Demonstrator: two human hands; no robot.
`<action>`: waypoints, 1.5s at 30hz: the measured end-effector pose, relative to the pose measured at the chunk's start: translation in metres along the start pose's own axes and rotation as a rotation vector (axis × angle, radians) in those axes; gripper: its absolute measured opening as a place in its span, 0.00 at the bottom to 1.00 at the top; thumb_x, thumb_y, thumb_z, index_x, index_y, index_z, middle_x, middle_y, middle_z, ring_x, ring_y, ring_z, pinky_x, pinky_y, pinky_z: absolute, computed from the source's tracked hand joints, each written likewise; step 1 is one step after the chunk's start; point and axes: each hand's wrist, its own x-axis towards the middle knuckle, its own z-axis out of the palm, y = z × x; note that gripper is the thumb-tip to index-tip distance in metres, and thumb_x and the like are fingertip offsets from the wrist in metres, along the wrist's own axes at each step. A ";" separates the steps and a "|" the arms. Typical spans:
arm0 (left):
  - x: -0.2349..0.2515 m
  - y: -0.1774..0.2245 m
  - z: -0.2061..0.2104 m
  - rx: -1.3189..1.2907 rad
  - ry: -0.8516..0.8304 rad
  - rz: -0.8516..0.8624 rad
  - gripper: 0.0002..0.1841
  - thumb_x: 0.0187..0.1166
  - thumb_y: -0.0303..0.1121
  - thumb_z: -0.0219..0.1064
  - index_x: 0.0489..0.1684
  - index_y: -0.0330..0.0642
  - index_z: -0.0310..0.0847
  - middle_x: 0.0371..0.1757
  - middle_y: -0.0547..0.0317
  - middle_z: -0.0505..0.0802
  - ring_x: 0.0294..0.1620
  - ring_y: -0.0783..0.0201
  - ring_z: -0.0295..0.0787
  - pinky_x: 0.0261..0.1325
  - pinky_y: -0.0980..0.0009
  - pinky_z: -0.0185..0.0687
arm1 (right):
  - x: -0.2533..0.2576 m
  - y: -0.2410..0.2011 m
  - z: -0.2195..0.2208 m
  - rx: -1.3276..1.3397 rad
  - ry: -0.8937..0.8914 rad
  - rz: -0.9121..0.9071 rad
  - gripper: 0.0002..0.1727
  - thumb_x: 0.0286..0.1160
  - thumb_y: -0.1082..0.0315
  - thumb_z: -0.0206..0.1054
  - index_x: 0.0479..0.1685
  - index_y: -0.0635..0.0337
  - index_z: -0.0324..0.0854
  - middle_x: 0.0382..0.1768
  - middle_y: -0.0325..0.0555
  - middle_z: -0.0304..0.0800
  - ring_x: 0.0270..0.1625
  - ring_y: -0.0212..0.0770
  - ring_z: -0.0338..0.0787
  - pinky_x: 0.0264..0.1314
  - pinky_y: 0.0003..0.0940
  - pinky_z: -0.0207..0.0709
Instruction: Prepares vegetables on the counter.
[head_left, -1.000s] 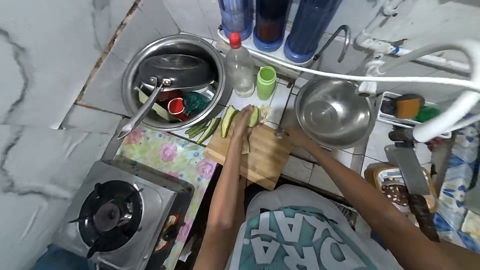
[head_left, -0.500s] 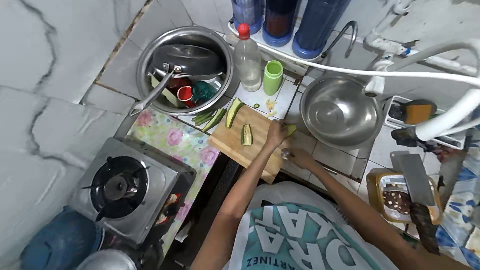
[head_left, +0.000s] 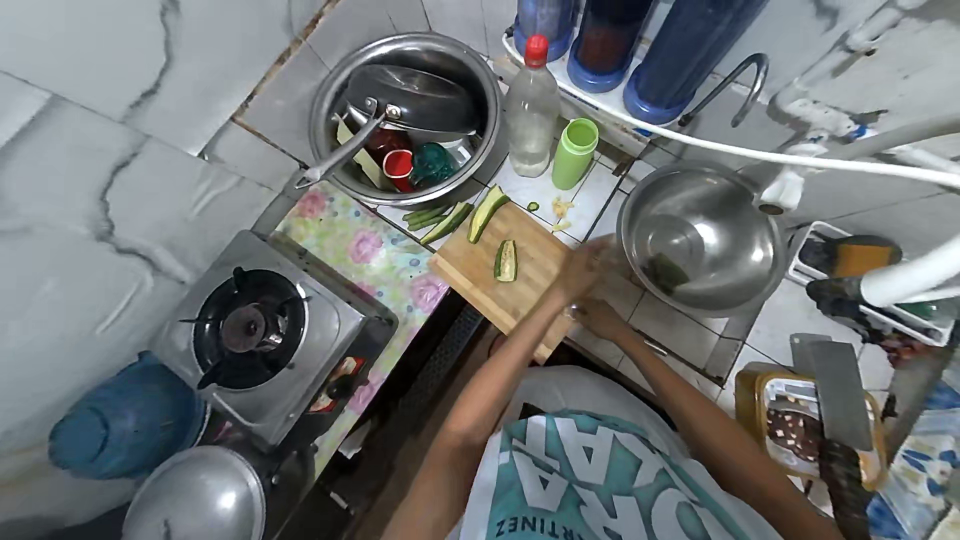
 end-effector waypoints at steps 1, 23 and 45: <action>-0.014 -0.012 -0.021 0.043 0.153 -0.030 0.21 0.86 0.29 0.64 0.77 0.35 0.76 0.71 0.41 0.87 0.68 0.49 0.87 0.70 0.52 0.83 | -0.001 0.001 -0.002 0.023 0.013 0.010 0.25 0.93 0.57 0.53 0.71 0.70 0.79 0.66 0.69 0.85 0.72 0.64 0.83 0.78 0.63 0.69; 0.004 -0.050 -0.045 -1.128 0.664 -0.343 0.12 0.89 0.32 0.55 0.56 0.34 0.79 0.43 0.48 0.89 0.40 0.59 0.88 0.43 0.64 0.88 | 0.023 -0.093 -0.094 -0.076 0.551 -0.239 0.18 0.93 0.60 0.55 0.51 0.68 0.82 0.35 0.66 0.88 0.43 0.67 0.91 0.48 0.66 0.80; 0.065 -0.035 -0.076 -1.067 0.873 -0.390 0.16 0.85 0.30 0.51 0.57 0.37 0.85 0.55 0.48 0.91 0.47 0.59 0.87 0.42 0.65 0.82 | 0.056 -0.154 -0.115 -0.427 0.375 -0.030 0.13 0.81 0.69 0.67 0.57 0.68 0.84 0.50 0.68 0.90 0.56 0.70 0.90 0.55 0.66 0.81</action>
